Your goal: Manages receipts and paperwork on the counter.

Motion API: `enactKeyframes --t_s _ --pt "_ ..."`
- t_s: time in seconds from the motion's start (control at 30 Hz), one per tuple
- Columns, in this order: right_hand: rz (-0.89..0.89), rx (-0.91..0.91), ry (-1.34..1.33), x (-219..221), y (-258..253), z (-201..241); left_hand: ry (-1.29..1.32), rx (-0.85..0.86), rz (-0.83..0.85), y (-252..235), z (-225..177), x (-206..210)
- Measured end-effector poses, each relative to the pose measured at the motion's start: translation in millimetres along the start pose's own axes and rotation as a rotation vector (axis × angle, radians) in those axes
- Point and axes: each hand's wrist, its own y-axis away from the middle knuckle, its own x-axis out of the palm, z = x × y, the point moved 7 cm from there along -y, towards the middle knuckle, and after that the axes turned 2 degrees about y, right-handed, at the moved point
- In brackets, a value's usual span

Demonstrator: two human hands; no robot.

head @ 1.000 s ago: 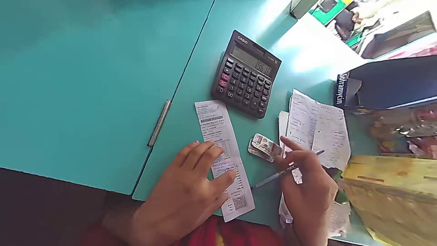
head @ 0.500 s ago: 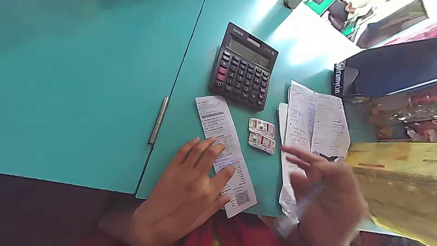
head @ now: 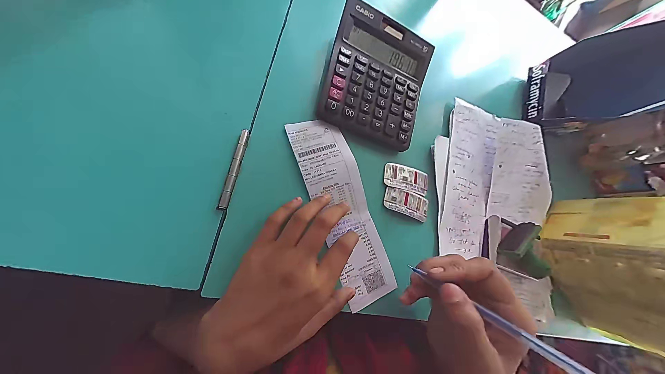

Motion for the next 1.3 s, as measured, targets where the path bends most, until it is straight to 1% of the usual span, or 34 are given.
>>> enactKeyframes --t_s 0.13,0.2,0.4,0.53,0.6,0.7,0.8,0.9,0.97,1.03,1.07,1.17,1.2,1.3 --pt "0.113 0.064 0.076 6.7 12.3 -3.0 -0.006 -0.028 -0.013 -1.4 -0.5 1.4" --pt "0.138 0.085 0.105 13.4 19.7 -4.0 -0.019 -0.031 -0.015 -1.9 -1.5 2.0" --pt "0.126 0.049 0.137 18.5 22.3 -8.2 -0.076 -0.066 -0.024 -2.4 -3.2 3.5" --pt "0.108 0.065 0.123 15.0 19.6 -7.0 -0.089 -0.061 -0.053 -1.2 -3.7 3.2" --pt "0.085 -0.001 0.234 9.8 13.8 -0.7 -0.064 -0.048 -0.057 -0.8 -3.6 2.6" --pt "0.034 -0.156 0.488 3.0 1.6 7.8 -0.054 -0.041 -0.048 -0.1 -4.1 2.1" --pt "0.014 -0.142 0.780 6.2 -9.9 4.8 -0.054 -0.030 -0.046 0.5 -3.6 1.7" --pt "0.067 -0.115 0.896 13.4 -13.7 -1.5 -0.051 -0.023 -0.050 1.1 -3.3 1.4" --pt "0.118 -0.105 0.884 16.0 -14.1 -3.6 -0.052 -0.019 -0.050 1.1 -3.4 1.4" --pt "0.150 -0.111 0.812 14.0 -15.7 -4.8 -0.056 -0.017 -0.050 1.6 -4.4 1.4" --pt "0.142 -0.126 0.767 10.9 -16.7 -4.8 -0.052 -0.015 -0.050 1.8 -4.6 1.3" --pt "0.008 -0.213 0.655 -3.0 -16.2 8.5 -0.050 -0.028 -0.050 1.2 -3.0 1.3" --pt "0.005 -0.223 0.594 -5.3 -13.7 13.6 -0.048 -0.042 -0.053 1.4 -2.5 1.2" --pt "0.116 -0.129 0.411 1.4 -0.7 15.5 -0.075 -0.108 -0.088 1.3 -0.7 0.3"
